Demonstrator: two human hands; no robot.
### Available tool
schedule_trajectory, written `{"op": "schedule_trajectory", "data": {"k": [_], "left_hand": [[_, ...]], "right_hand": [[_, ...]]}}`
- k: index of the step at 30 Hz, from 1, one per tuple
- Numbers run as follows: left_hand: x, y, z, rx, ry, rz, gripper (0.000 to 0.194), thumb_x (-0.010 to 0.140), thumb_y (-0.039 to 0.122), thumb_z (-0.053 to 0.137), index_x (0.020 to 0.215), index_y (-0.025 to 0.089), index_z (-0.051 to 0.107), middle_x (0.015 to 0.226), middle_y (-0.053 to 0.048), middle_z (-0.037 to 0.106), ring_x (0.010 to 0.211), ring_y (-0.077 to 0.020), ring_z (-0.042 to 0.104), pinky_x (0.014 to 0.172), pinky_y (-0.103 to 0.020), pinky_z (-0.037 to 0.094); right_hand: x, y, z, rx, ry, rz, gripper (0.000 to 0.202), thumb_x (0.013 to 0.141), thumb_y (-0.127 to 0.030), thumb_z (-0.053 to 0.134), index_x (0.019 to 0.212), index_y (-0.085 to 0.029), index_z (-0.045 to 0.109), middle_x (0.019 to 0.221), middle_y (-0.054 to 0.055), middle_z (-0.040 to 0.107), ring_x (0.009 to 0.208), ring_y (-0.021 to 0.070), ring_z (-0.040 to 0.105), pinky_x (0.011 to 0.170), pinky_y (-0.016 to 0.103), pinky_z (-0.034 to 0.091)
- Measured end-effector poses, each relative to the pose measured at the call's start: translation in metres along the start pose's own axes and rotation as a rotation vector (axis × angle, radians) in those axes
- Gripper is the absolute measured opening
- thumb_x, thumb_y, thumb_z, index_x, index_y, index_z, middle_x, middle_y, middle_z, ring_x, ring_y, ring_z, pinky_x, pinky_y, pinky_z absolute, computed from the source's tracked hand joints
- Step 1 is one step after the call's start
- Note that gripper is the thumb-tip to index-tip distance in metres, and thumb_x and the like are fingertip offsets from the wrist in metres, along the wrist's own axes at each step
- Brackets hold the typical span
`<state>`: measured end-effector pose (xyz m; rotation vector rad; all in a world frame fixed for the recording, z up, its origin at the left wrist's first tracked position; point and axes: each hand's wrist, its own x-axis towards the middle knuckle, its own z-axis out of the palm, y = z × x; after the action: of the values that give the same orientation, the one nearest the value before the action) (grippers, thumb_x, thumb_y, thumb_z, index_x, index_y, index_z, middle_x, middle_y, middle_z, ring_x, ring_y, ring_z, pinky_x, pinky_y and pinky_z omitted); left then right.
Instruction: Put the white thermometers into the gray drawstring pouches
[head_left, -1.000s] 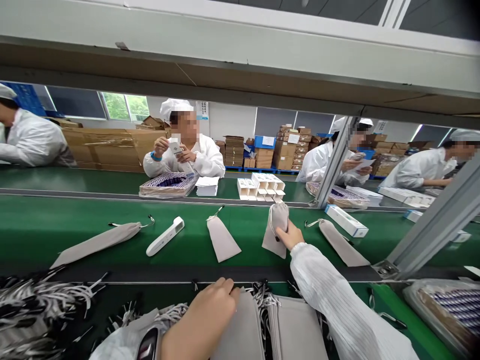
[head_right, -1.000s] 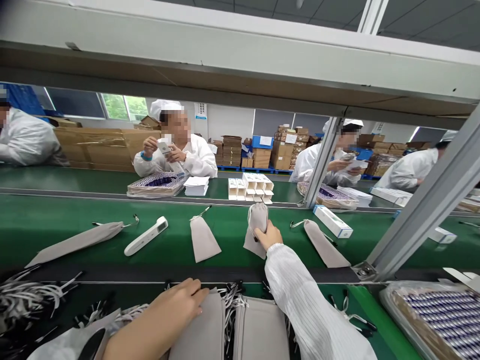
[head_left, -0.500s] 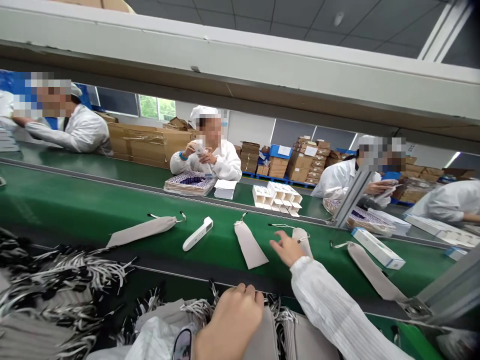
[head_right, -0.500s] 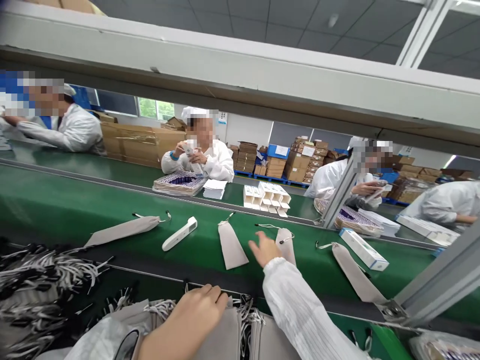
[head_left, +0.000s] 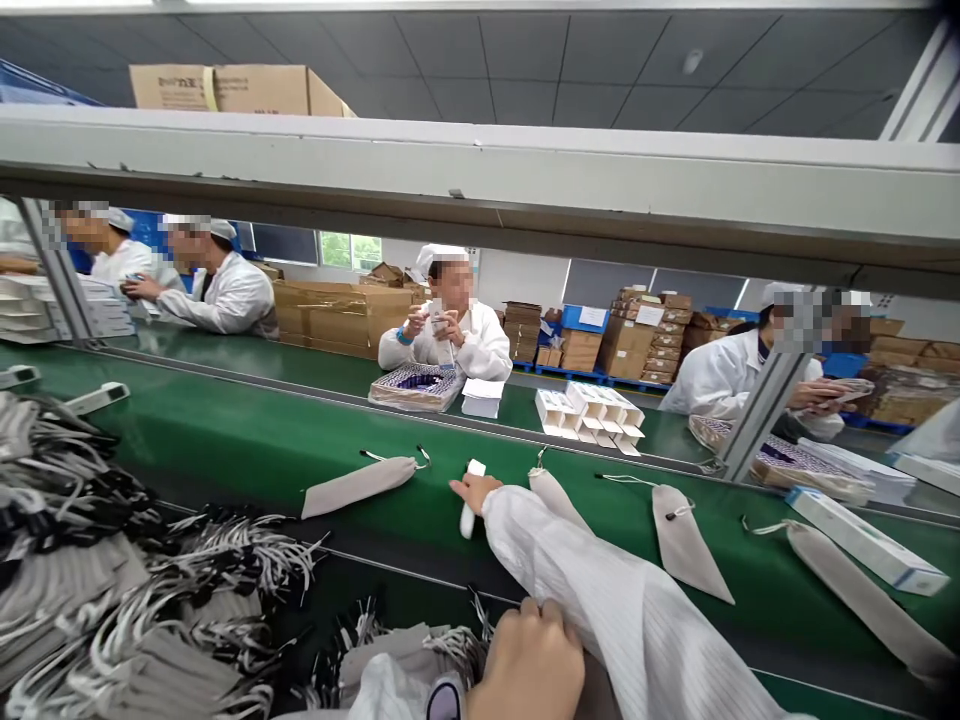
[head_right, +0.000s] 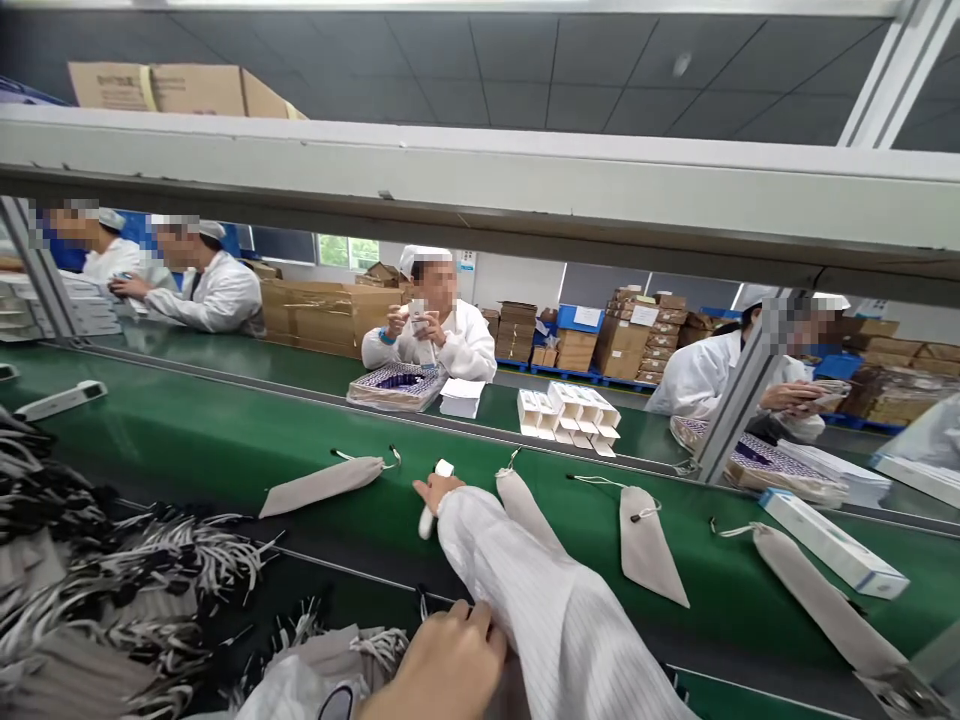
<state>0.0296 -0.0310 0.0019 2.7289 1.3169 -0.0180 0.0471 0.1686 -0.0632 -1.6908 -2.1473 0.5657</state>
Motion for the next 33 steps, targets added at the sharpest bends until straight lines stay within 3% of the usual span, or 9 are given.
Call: {"op": "schedule_trajectory", "data": {"k": [2, 4, 7, 10, 13, 15, 24, 30, 33], "left_hand": [[-0.001, -0.002, -0.003, 0.023, -0.054, 0.006, 0.024, 0.075, -0.001, 0.040, 0.086, 0.006, 0.061, 0.086, -0.016, 0.060, 0.084, -0.0261, 0.054, 0.060, -0.033, 0.042], [-0.004, -0.006, -0.007, 0.054, -0.073, 0.039, 0.022, 0.073, -0.002, 0.042, 0.076, 0.007, 0.063, 0.078, -0.014, 0.062, 0.086, -0.0255, 0.051, 0.067, -0.035, 0.041], [-0.008, -0.018, -0.016, 0.076, -0.036, 0.115, 0.015, 0.069, 0.002, 0.051, 0.063, 0.011, 0.062, 0.068, -0.010, 0.062, 0.083, -0.0228, 0.050, 0.071, -0.033, 0.038], [-0.011, -0.029, -0.026, -0.009, 0.018, 0.258, 0.009, 0.072, 0.018, 0.057, 0.063, 0.016, 0.059, 0.063, -0.003, 0.060, 0.075, -0.0194, 0.051, 0.066, -0.029, 0.037], [-0.009, -0.032, -0.033, -0.175, 0.090, 0.315, 0.016, 0.078, 0.027, 0.050, 0.066, 0.018, 0.054, 0.063, 0.002, 0.056, 0.069, -0.0145, 0.050, 0.060, -0.022, 0.034], [-0.005, -0.029, -0.035, -0.286, 0.122, 0.288, 0.020, 0.081, 0.030, 0.045, 0.066, 0.018, 0.050, 0.064, 0.004, 0.053, 0.063, -0.0115, 0.048, 0.056, -0.020, 0.031], [0.003, -0.019, -0.035, -0.565, 0.185, 0.110, 0.025, 0.082, 0.033, 0.037, 0.063, 0.017, 0.042, 0.063, 0.005, 0.042, 0.058, -0.0096, 0.040, 0.051, -0.020, 0.026], [0.006, -0.017, -0.030, -0.672, 0.336, 0.021, 0.024, 0.084, 0.032, 0.032, 0.068, 0.018, 0.043, 0.065, 0.004, 0.041, 0.061, -0.0109, 0.040, 0.055, -0.021, 0.030], [0.008, -0.017, -0.026, -0.705, 0.406, -0.006, 0.022, 0.083, 0.032, 0.035, 0.070, 0.018, 0.046, 0.077, 0.001, 0.041, 0.067, -0.0115, 0.043, 0.058, -0.021, 0.034]], "right_hand": [[-0.004, 0.016, -0.006, 0.127, 0.008, 0.025, 0.014, 0.071, -0.031, 0.051, 0.073, -0.019, 0.057, 0.076, 0.006, 0.059, 0.082, 0.0241, 0.055, 0.071, 0.036, 0.041], [-0.018, 0.033, -0.018, 0.277, 0.017, 0.033, 0.015, 0.071, -0.027, 0.051, 0.083, -0.018, 0.053, 0.072, 0.004, 0.057, 0.076, 0.0210, 0.057, 0.067, 0.033, 0.043], [-0.056, 0.055, -0.048, 0.495, 0.043, 0.013, 0.039, 0.075, -0.033, 0.044, 0.111, -0.022, 0.034, 0.069, 0.000, 0.055, 0.069, 0.0171, 0.058, 0.061, 0.032, 0.047], [-0.107, 0.066, -0.082, 0.904, 0.076, -0.055, 0.064, 0.073, -0.038, 0.049, 0.121, -0.033, 0.007, 0.087, 0.000, 0.054, 0.073, 0.0161, 0.059, 0.061, 0.034, 0.048], [-0.149, 0.064, -0.108, 1.303, 0.071, -0.083, 0.082, 0.063, -0.032, 0.064, 0.118, -0.042, 0.004, 0.094, -0.001, 0.052, 0.072, 0.0171, 0.060, 0.063, 0.037, 0.048], [-0.164, 0.059, -0.116, 1.395, 0.092, -0.071, 0.084, 0.060, -0.029, 0.067, 0.117, -0.042, 0.007, 0.091, -0.002, 0.052, 0.071, 0.0179, 0.061, 0.062, 0.037, 0.048], [-0.169, 0.060, -0.128, 1.423, 0.132, -0.130, 0.063, 0.068, -0.031, 0.061, 0.111, -0.039, 0.015, 0.085, -0.003, 0.050, 0.064, 0.0158, 0.060, 0.055, 0.035, 0.049], [-0.178, 0.054, -0.122, 1.139, -0.232, -0.150, 0.031, 0.068, -0.043, 0.057, 0.087, -0.022, 0.044, 0.067, -0.005, 0.045, 0.051, 0.0047, 0.046, 0.042, 0.014, 0.039], [-0.180, 0.055, -0.121, 1.081, -0.363, -0.170, 0.030, 0.069, -0.046, 0.055, 0.081, -0.020, 0.047, 0.069, -0.004, 0.047, 0.052, 0.0056, 0.048, 0.039, 0.014, 0.038]]}}
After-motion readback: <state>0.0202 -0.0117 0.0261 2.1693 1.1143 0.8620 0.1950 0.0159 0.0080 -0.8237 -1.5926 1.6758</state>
